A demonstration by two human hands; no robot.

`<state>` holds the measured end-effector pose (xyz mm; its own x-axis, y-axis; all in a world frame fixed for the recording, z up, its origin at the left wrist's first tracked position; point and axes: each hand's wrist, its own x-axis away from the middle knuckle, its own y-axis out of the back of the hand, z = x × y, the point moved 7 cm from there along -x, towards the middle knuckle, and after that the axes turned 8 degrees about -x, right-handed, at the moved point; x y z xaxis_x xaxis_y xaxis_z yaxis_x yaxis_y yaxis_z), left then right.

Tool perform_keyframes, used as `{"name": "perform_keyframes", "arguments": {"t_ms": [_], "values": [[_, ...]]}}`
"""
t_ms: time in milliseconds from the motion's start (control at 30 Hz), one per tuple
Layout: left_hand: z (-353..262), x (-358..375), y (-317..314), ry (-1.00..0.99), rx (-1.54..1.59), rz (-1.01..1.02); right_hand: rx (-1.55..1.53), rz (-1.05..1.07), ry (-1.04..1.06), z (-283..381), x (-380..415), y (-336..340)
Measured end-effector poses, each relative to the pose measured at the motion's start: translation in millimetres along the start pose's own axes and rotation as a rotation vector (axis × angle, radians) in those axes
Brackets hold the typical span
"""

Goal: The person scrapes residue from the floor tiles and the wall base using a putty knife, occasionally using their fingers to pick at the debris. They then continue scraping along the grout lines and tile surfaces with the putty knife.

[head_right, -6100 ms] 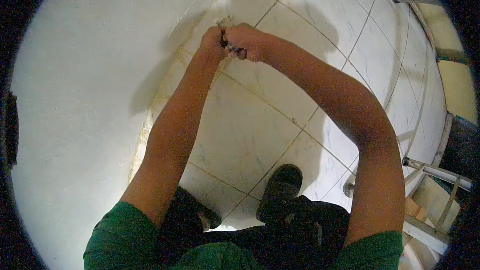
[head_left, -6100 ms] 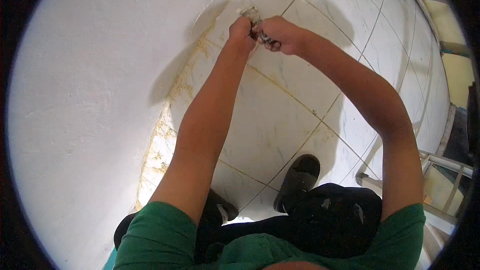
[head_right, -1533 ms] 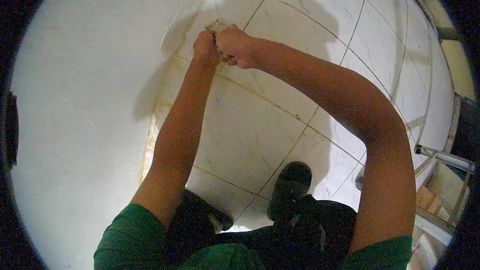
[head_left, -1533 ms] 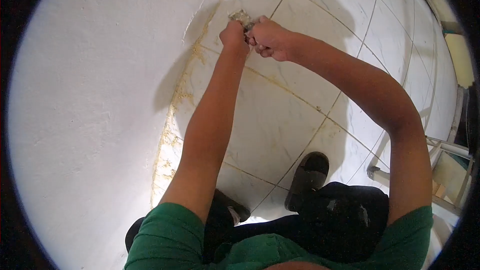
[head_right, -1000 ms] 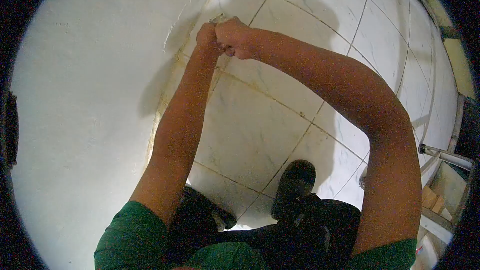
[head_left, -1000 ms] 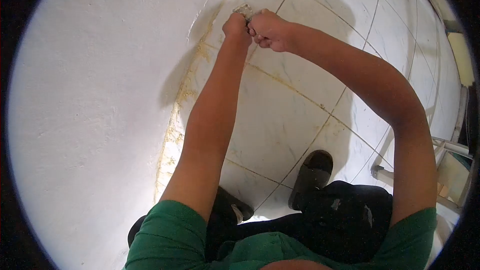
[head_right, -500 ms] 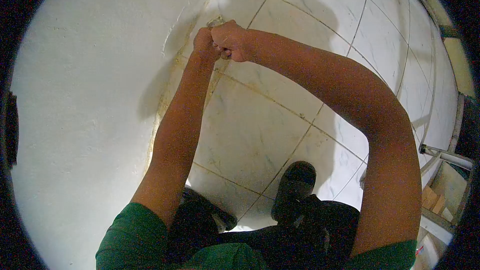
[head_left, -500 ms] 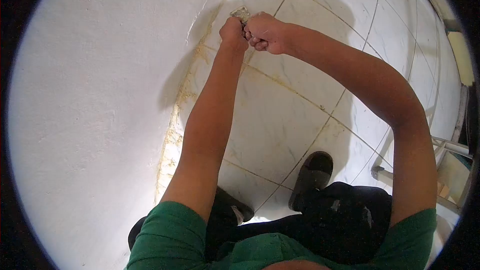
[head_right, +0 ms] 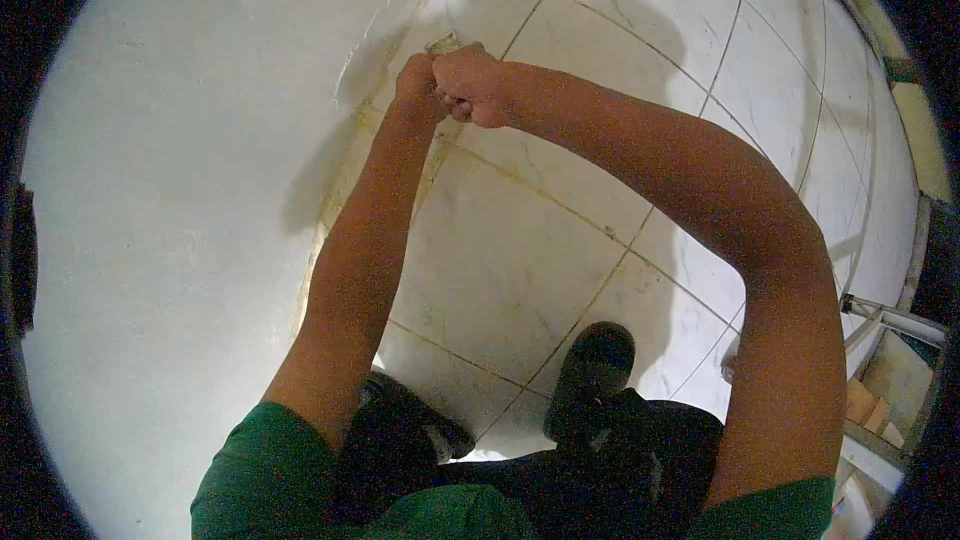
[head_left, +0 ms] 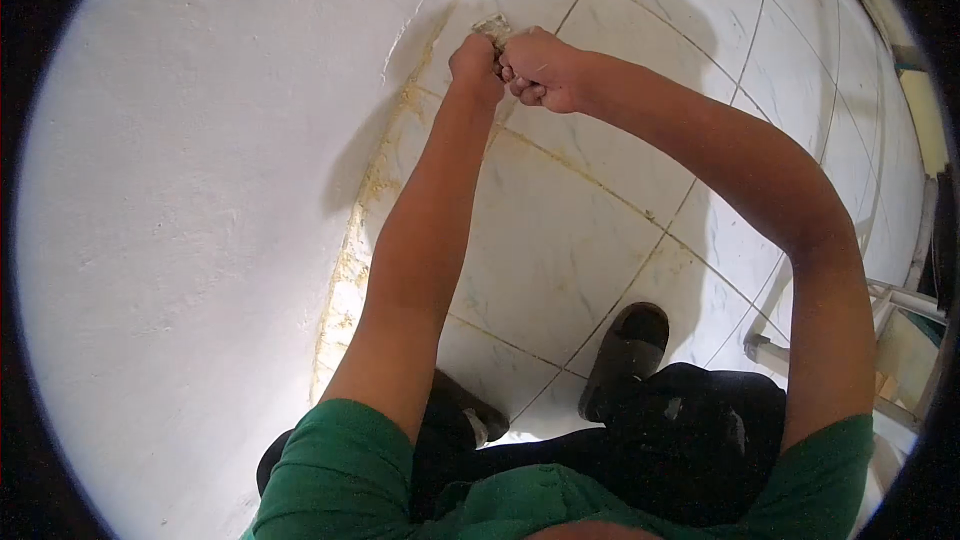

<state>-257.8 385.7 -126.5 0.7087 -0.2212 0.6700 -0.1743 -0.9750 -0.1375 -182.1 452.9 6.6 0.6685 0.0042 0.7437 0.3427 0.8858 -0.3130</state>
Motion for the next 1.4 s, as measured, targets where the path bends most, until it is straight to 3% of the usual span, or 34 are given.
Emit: {"name": "perform_keyframes", "arguments": {"t_ms": [500,767,833,967,1133,1267,1400], "values": [[-8,-2,0,-0.097,-0.171,0.056,0.099,-0.092,0.049,1,-5,-3],[-3,-5,-7,-0.04,0.076,0.152,0.179,-0.18,0.08,1,-17,1],[-2,-3,-16,0.055,0.132,0.198,0.181,-0.165,0.098,1,-21,3],[-5,-48,-11,-0.15,-0.02,0.401,0.249,-0.173,0.09,13,-19,-5],[8,-4,-16,0.001,0.147,0.267,0.334,-0.194,0.13,-2,-2,4],[32,-57,1,-0.029,0.079,0.311,0.564,0.01,0.106,-5,-23,5],[5,-12,-14,0.155,0.264,0.255,0.39,-0.093,0.111,5,-17,4]]}}
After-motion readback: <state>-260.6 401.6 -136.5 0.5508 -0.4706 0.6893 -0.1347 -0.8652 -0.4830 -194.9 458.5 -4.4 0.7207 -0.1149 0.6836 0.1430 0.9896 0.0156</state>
